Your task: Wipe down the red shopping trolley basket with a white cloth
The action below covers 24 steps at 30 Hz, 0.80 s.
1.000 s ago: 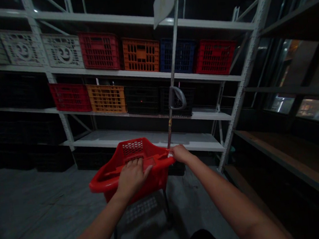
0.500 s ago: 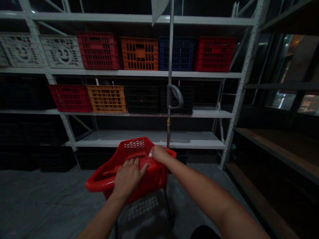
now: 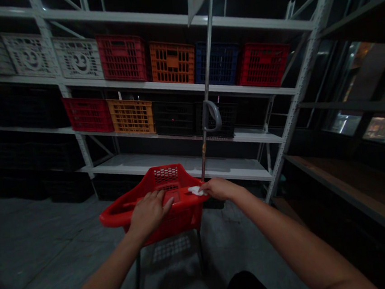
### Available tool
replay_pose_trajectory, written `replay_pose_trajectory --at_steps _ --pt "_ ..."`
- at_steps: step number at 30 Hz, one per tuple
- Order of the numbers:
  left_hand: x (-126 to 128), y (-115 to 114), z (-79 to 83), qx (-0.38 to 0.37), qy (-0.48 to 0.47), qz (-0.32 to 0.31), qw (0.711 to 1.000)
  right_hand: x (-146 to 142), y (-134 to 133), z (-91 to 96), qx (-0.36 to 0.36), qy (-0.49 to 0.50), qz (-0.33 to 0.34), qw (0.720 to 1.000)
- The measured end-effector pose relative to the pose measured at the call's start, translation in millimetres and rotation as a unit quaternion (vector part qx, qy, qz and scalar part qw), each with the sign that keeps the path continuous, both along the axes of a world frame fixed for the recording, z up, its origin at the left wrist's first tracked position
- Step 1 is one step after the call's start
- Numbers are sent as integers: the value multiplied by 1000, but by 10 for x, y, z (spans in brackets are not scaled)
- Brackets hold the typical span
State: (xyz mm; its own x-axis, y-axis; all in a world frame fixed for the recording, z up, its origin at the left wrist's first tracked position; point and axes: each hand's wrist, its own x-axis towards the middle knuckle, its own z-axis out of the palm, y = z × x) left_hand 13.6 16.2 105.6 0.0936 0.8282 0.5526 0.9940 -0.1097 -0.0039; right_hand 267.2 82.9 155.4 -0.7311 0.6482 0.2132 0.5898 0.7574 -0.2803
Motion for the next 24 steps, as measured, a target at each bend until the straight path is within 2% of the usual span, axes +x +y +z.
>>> replay_pose_trajectory --at_steps 3,5,7,10,12,13,16,17,20,24 --pt "-7 -11 2 0 7 3 1000 269 12 80 -24 146 -56 987" --pt "-2 -15 8 2 14 6 1000 369 48 50 -53 239 -107 963" --pt "9 -15 16 2 21 3 1000 397 68 -25 -51 288 -153 944" --pt "27 -11 30 -1 26 4 1000 344 18 -164 76 383 -195 900" --pt "37 -8 35 -4 24 9 1000 283 -75 -269 157 428 -192 869" --pt "41 -8 36 -5 21 10 1000 253 -132 -324 173 417 -173 875" --pt "46 -12 34 -6 13 9 1000 182 -274 -479 134 273 -72 950" --pt "47 -13 32 -6 11 9 1000 167 -295 -515 114 228 -45 966" --pt "47 -15 30 -6 12 13 1000 139 -247 -541 87 188 -35 978" --pt "45 -15 36 -7 23 17 1000 136 -70 -463 74 142 -39 986"
